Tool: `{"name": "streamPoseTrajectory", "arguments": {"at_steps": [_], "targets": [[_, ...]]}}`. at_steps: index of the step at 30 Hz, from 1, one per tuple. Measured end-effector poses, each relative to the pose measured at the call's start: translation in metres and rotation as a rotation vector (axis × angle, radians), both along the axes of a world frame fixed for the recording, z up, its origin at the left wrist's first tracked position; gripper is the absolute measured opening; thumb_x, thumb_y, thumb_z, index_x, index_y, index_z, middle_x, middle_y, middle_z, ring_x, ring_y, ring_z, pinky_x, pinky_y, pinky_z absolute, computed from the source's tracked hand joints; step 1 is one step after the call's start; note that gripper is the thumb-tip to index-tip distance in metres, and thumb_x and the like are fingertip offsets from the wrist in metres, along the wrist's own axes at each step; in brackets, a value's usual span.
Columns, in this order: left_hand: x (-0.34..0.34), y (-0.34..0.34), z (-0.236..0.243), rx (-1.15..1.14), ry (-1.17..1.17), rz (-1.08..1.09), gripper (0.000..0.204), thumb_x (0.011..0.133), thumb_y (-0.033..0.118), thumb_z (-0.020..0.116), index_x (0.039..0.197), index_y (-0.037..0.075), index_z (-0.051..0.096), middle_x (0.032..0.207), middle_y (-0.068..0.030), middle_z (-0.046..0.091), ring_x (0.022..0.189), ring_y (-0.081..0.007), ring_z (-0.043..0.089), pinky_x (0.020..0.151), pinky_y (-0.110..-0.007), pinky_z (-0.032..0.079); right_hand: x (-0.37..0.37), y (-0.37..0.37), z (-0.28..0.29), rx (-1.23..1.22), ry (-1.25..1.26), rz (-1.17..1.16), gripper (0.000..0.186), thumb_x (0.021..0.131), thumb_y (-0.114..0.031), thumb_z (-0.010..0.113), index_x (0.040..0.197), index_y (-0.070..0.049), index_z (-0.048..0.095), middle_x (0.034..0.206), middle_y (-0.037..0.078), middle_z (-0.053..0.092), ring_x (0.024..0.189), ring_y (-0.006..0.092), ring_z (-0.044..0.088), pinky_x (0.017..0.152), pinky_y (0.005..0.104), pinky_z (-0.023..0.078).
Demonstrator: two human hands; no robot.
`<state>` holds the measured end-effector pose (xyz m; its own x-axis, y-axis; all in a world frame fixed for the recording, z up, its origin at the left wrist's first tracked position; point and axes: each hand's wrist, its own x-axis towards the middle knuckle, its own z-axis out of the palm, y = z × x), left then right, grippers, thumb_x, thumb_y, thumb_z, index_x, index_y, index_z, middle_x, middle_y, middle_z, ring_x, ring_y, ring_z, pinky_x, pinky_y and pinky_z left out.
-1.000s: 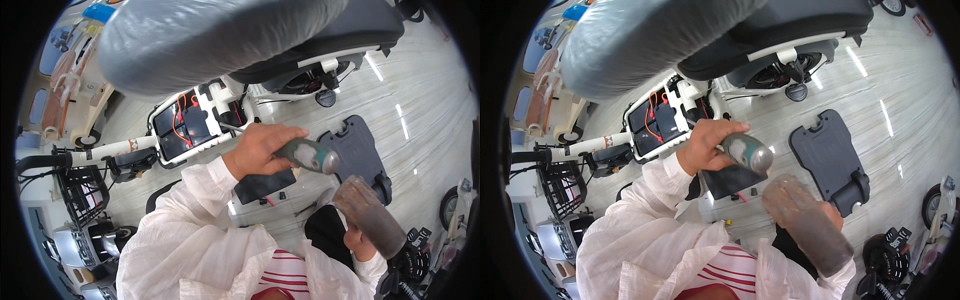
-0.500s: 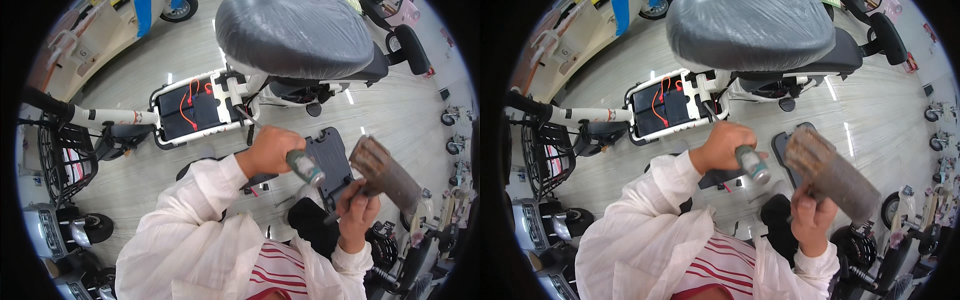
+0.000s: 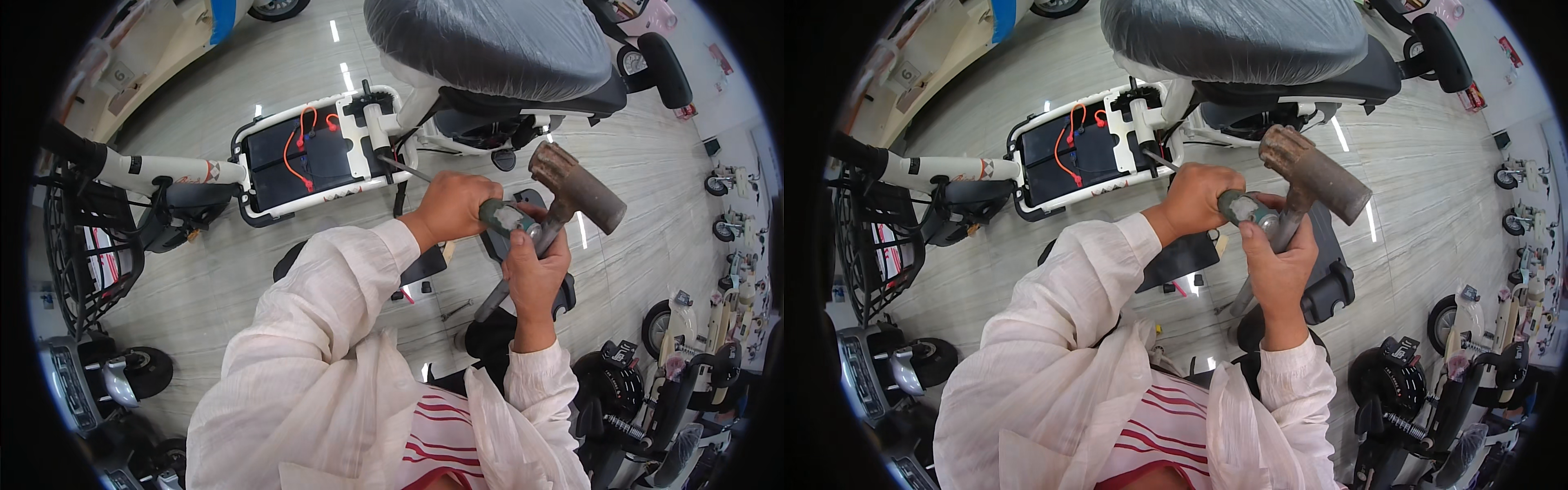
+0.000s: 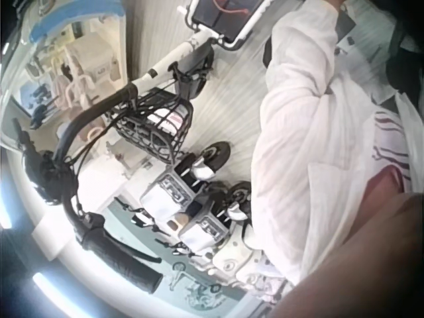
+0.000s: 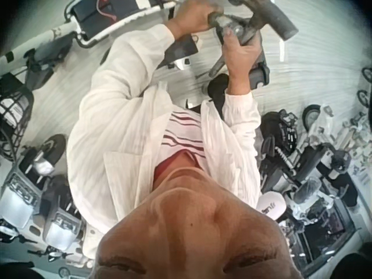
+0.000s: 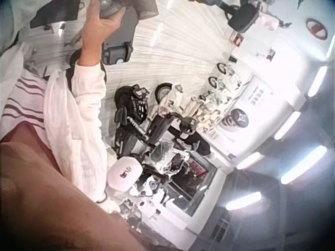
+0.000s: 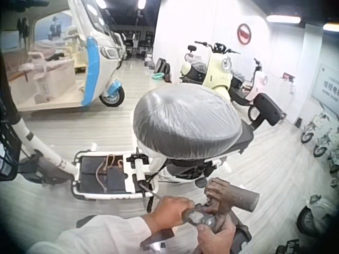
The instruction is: The person uses a hammer and a chisel to repeatedly strike a black plastic cover of an electric scooter. The person holds the cover with one hand and strikes it with the other, attempting to pry or adjust the part.
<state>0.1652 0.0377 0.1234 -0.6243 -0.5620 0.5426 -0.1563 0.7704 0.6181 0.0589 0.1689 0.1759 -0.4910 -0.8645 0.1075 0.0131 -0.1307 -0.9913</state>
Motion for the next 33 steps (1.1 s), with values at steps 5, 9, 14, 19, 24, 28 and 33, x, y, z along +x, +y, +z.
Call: {"name": "streamPoseTrajectory", "arguments": {"at_steps": [5,9,14,19,24,28,33], "targets": [[-0.0014,0.0009,0.0022,0.009,-0.002,0.04,0.019,0.069,0.025,0.072,0.072,0.013,0.057,0.07,-0.0032,0.062,0.071,-0.0284,0.064,0.059,-0.041,0.048,0.0032,-0.0017,0.0071,0.028,-0.141,0.013,0.032,0.084,-0.006,0.071,0.111,0.003,0.058,0.083,0.004,0.061,0.061,0.0028,0.05,0.05,0.0189,0.038],[-0.0042,0.0009,0.0046,-0.025,0.085,0.047,0.021,0.065,0.017,0.074,0.07,0.011,0.055,0.066,-0.0068,0.057,0.063,-0.0315,0.06,0.054,-0.04,0.046,-0.0004,-0.0034,0.0063,0.011,-0.055,0.001,0.034,0.087,-0.014,0.07,0.113,0.004,0.055,0.069,0.003,0.056,0.047,0.0046,0.044,0.041,0.0204,0.033],[-0.0029,-0.0006,0.0068,-0.036,0.088,0.033,0.022,0.064,0.016,0.075,0.07,0.01,0.054,0.066,-0.0071,0.057,0.064,-0.0314,0.06,0.054,-0.04,0.046,0.0009,-0.0011,0.008,0.044,-0.028,-0.051,0.029,0.083,-0.006,0.07,0.108,0.004,0.058,0.085,0.005,0.063,0.061,0.0037,0.05,0.053,0.0192,0.039],[-0.0029,0.0035,0.0035,0.023,0.021,0.0,0.018,0.07,0.024,0.072,0.076,0.014,0.058,0.072,-0.0027,0.061,0.071,-0.0279,0.063,0.06,-0.041,0.048,-0.0017,0.0042,0.0103,0.05,-0.031,-0.031,0.03,0.082,-0.007,0.071,0.107,0.004,0.058,0.089,0.005,0.064,0.064,0.004,0.05,0.057,0.0196,0.041],[-0.0058,0.0028,0.0034,-0.001,0.005,0.019,0.018,0.07,0.023,0.072,0.075,0.014,0.058,0.072,-0.0029,0.061,0.072,-0.0277,0.063,0.061,-0.041,0.048,-0.0034,0.0022,0.0055,0.029,-0.018,-0.044,0.03,0.083,-0.008,0.071,0.107,0.003,0.058,0.088,0.005,0.063,0.061,0.0033,0.049,0.054,0.0193,0.04],[-0.0058,0.002,0.0049,0.003,0.003,0.021,0.017,0.07,0.022,0.071,0.075,0.013,0.058,0.072,-0.0029,0.061,0.072,-0.0277,0.063,0.061,-0.04,0.048,-0.0017,0.0022,0.0087,0.04,-0.082,-0.03,0.031,0.083,-0.009,0.071,0.108,0.003,0.058,0.083,0.003,0.061,0.057,0.003,0.047,0.05,0.0191,0.038],[-0.0063,0.0026,0.0065,-0.013,-0.006,0.037,0.019,0.068,0.02,0.072,0.075,0.013,0.057,0.07,-0.0035,0.06,0.071,-0.0286,0.062,0.06,-0.041,0.047,-0.0047,0.0019,0.006,0.033,-0.036,-0.027,0.031,0.084,-0.008,0.07,0.11,0.004,0.057,0.079,0.002,0.059,0.054,0.0032,0.046,0.048,0.0195,0.036]]}}
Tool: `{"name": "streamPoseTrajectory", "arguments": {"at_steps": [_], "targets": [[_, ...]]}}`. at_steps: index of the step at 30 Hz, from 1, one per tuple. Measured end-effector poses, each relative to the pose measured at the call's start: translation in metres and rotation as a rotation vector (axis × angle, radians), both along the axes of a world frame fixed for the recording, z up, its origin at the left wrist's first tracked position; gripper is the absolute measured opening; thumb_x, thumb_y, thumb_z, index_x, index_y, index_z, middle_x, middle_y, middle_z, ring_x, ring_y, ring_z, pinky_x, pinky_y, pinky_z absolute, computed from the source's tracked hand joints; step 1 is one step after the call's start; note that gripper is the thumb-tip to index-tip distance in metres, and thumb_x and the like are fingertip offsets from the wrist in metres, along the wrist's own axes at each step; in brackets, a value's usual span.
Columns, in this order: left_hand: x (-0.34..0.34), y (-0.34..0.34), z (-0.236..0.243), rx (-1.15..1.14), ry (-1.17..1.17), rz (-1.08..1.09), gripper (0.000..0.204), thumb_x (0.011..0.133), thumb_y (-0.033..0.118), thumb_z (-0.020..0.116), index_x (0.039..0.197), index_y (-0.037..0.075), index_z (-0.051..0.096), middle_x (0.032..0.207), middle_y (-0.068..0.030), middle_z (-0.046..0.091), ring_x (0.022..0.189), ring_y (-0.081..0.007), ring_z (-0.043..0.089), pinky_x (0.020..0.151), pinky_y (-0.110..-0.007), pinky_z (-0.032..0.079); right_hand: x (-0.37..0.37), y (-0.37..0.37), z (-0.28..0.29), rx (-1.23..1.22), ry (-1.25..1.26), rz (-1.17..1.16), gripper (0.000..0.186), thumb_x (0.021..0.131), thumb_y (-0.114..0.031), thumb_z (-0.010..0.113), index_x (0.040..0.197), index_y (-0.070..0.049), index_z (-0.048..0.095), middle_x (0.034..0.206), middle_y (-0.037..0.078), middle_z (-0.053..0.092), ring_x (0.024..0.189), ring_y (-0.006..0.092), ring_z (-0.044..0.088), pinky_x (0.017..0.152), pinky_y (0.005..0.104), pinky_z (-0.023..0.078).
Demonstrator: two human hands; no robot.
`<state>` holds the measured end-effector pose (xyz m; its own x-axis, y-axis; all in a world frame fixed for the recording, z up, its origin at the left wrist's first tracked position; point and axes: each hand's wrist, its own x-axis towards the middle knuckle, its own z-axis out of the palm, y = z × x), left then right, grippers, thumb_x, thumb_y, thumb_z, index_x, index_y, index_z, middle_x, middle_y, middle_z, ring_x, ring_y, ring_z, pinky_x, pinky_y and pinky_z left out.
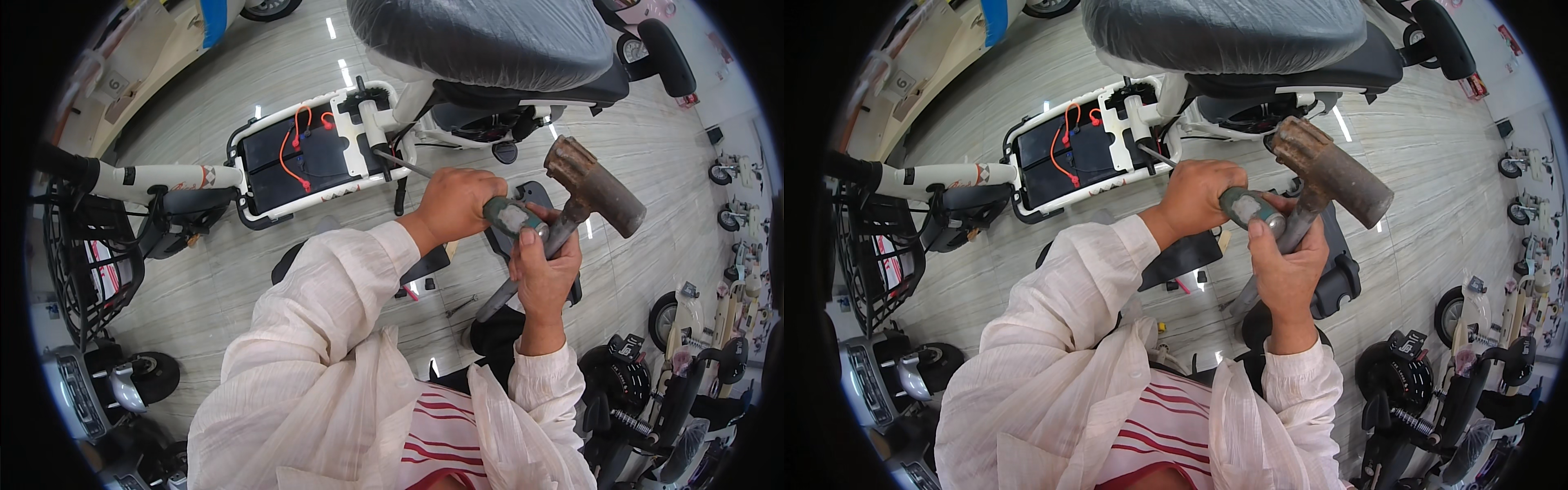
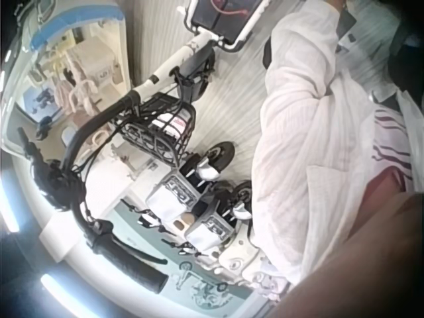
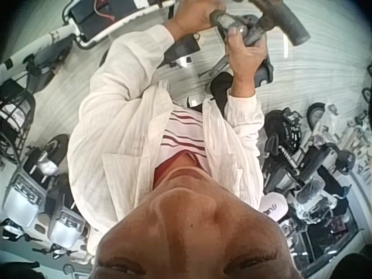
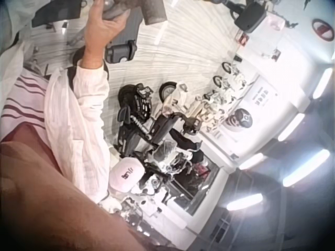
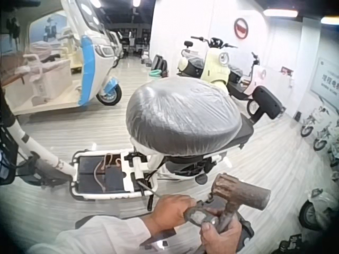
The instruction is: The person uses a hammer and a chisel to repeatedly strike a black plastic cover of an electric scooter. The person holds the cover with one hand and strikes it with the other, attempting to pry or adjust the part.
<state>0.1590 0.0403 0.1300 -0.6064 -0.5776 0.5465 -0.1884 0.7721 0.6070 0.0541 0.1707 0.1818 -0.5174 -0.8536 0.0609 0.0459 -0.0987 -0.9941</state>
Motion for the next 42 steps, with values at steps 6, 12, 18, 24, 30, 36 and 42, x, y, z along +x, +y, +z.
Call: {"name": "streamPoseTrajectory", "arguments": {"at_steps": [6,12,18,24,30,36,42], "targets": [[0.0,0.002,0.004,0.048,-0.013,-0.046,0.016,0.069,0.023,0.071,0.079,0.015,0.061,0.071,-0.0024,0.063,0.071,-0.0288,0.064,0.06,-0.043,0.048,-0.003,0.005,-0.007,0.025,0.025,-0.037,0.031,0.084,-0.006,0.068,0.111,0.003,0.057,0.076,0.001,0.058,0.055,0.0035,0.048,0.048,0.0196,0.037],[-0.004,0.0,-0.002,0.023,-0.191,-0.188,0.016,0.068,0.025,0.07,0.078,0.016,0.063,0.068,-0.0032,0.065,0.068,-0.0291,0.064,0.059,-0.042,0.048,-0.001,0.02,-0.015,0.058,-0.117,-0.077,0.033,0.087,-0.007,0.065,0.116,0.002,0.052,0.072,0.006,0.058,0.049,0.0057,0.047,0.044,0.0214,0.038],[-0.018,0.005,-0.016,-0.019,-0.164,-0.213,0.019,0.064,0.028,0.073,0.073,0.017,0.061,0.061,-0.0028,0.06,0.06,-0.0292,0.061,0.053,-0.041,0.046,-0.004,0.03,-0.023,0.083,-0.214,-0.111,0.034,0.092,-0.015,0.062,0.119,0.0,0.05,0.071,0.009,0.058,0.044,0.0059,0.042,0.039,0.0227,0.036],[-0.03,0.001,-0.021,-0.05,-0.162,-0.196,0.017,0.064,0.027,0.073,0.07,0.016,0.061,0.062,-0.0035,0.061,0.061,-0.0293,0.062,0.054,-0.04,0.048,-0.014,0.031,-0.025,0.117,-0.265,-0.099,0.032,0.098,-0.031,0.056,0.114,-0.004,0.05,0.067,0.004,0.05,0.04,0.0064,0.036,0.036,0.0228,0.035],[-0.027,-0.007,-0.014,-0.087,-0.091,-0.153,0.017,0.065,0.024,0.074,0.068,0.014,0.06,0.062,-0.0064,0.06,0.06,-0.03,0.061,0.053,-0.039,0.047,-0.039,0.064,-0.03,0.087,-0.182,-0.098,0.035,0.102,-0.037,0.043,0.105,-0.003,0.05,0.066,0.001,0.046,0.045,0.0058,0.038,0.04,0.0221,0.032],[-0.022,-0.009,-0.015,-0.072,-0.096,-0.139,0.017,0.065,0.025,0.073,0.07,0.015,0.061,0.061,-0.0072,0.06,0.06,-0.0319,0.061,0.054,-0.042,0.046,-0.04,0.1,-0.033,0.11,0.145,-0.077,0.055,0.099,-0.058,0.04,0.095,-0.003,0.045,0.06,0.002,0.041,0.043,0.0065,0.036,0.038,0.0217,0.033],[-0.018,-0.011,-0.017,-0.08,-0.062,-0.147,0.018,0.063,0.022,0.073,0.069,0.015,0.058,0.061,-0.006,0.06,0.06,-0.0316,0.06,0.053,-0.041,0.045,-0.037,0.105,-0.04,0.17,0.134,0.044,0.053,0.1,-0.054,0.04,0.094,-0.002,0.047,0.061,0.001,0.042,0.044,0.0064,0.037,0.038,0.0212,0.032]]}}
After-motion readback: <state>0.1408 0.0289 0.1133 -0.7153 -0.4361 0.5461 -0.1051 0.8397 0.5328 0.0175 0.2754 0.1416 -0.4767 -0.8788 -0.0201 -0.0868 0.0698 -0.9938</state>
